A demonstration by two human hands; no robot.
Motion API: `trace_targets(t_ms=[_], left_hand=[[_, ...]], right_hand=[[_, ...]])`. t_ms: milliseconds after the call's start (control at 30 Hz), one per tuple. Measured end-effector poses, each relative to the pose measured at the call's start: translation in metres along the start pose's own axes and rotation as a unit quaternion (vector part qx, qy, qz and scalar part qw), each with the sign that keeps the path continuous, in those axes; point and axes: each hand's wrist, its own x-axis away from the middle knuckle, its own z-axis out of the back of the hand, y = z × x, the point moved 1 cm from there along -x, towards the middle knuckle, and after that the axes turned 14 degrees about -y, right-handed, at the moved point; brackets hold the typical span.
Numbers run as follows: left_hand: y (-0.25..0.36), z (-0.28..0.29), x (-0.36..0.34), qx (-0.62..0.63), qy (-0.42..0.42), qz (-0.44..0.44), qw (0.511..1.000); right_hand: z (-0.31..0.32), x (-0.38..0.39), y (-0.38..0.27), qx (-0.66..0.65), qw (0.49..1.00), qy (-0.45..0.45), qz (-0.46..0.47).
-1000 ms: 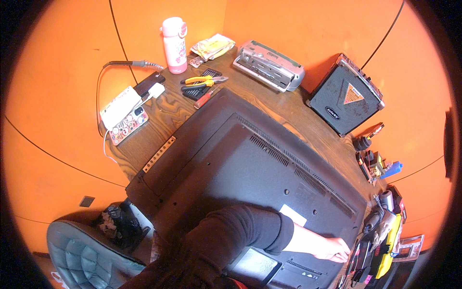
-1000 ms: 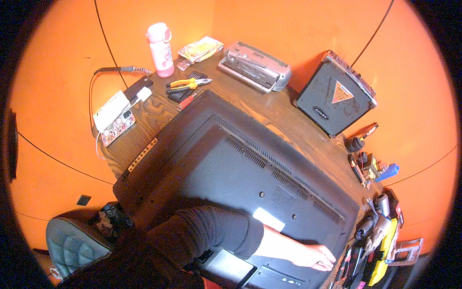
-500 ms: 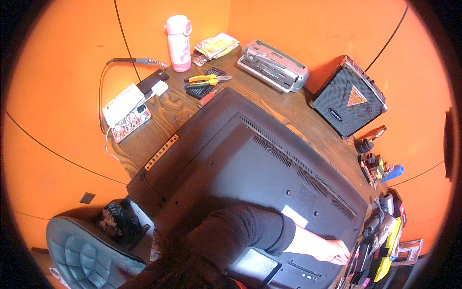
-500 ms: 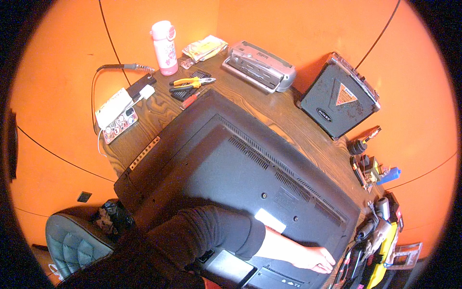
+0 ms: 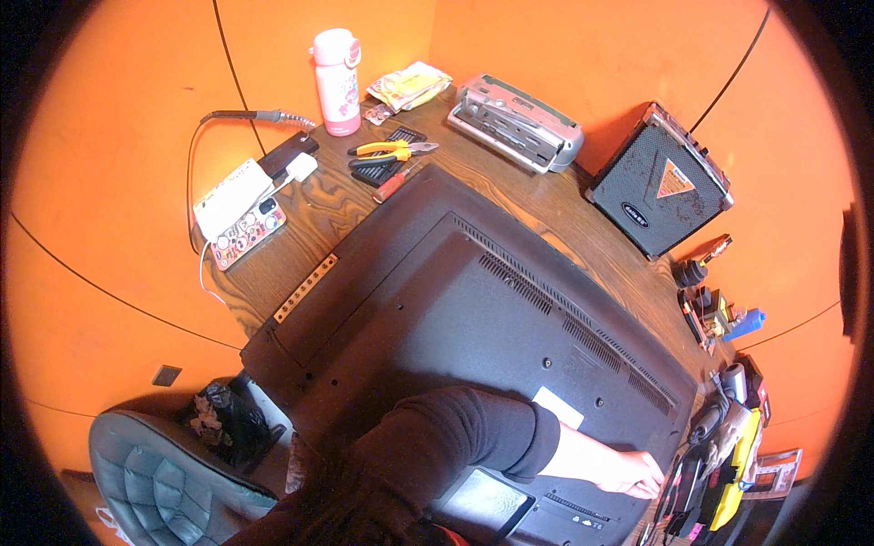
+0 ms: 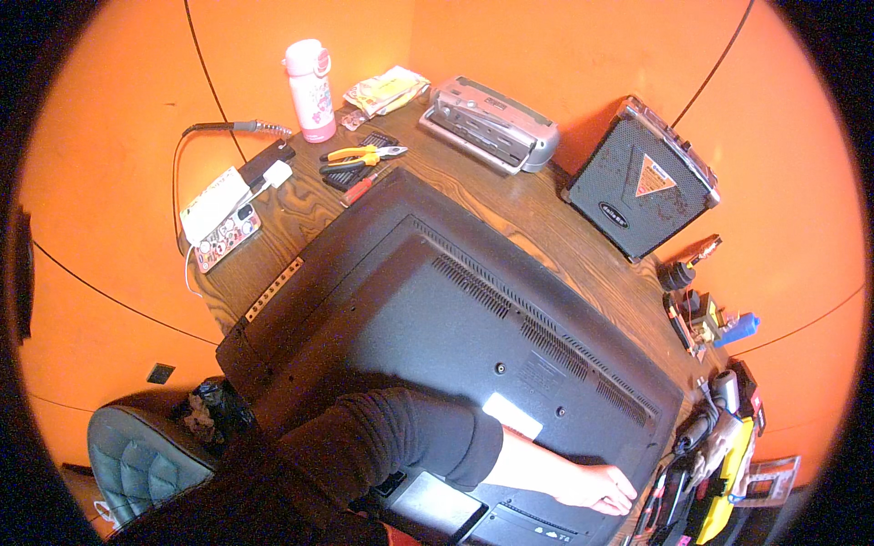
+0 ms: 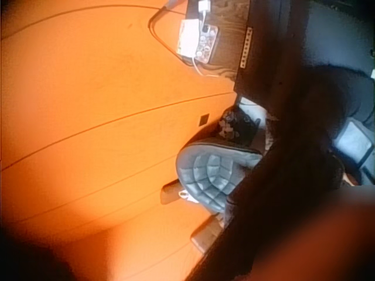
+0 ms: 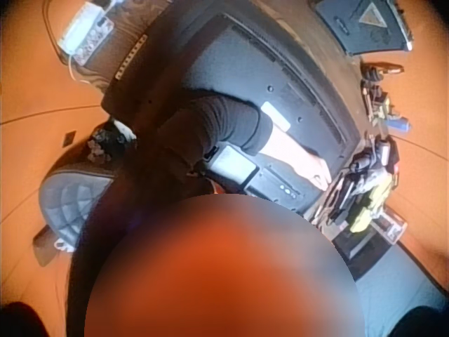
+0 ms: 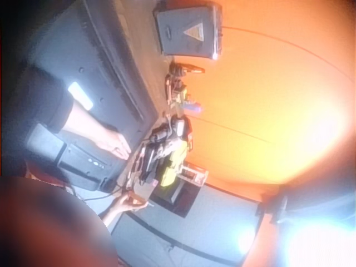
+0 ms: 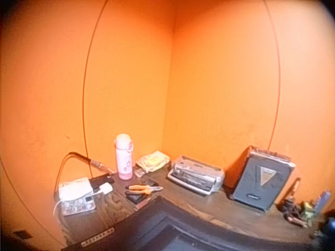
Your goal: The person uses a yellow-handled screwdriver to fasten screws into the back panel of a television. They repeatedly pick screws from their left hand and drive them into the panel, working across multiple screw holes.
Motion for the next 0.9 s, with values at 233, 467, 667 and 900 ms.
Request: trace_targets(t_ms=[233, 467, 667, 900], left_hand=[[0.001, 0.000, 0.000, 0.003, 0.006, 0.003, 1.000], [0.001, -0.001, 0.001, 0.025, 0.008, 0.007, 1.000], [0.004, -0.002, 0.002, 0.033, 0.000, 0.017, 0.999], [0.006, -0.004, 0.005, -0.021, -0.023, 0.017, 0.999]], right_hand=[[0.003, 0.004, 0.012, -0.040, 0.998, 0.008, -0.048], [0.012, 0.002, 0.030, 0.106, 0.991, -0.004, 0.083], [0.009, 0.001, 0.032, 0.119, 0.990, 0.011, 0.080], [0.010, 0.004, 0.033, 0.104, 0.992, 0.009, 0.076]])
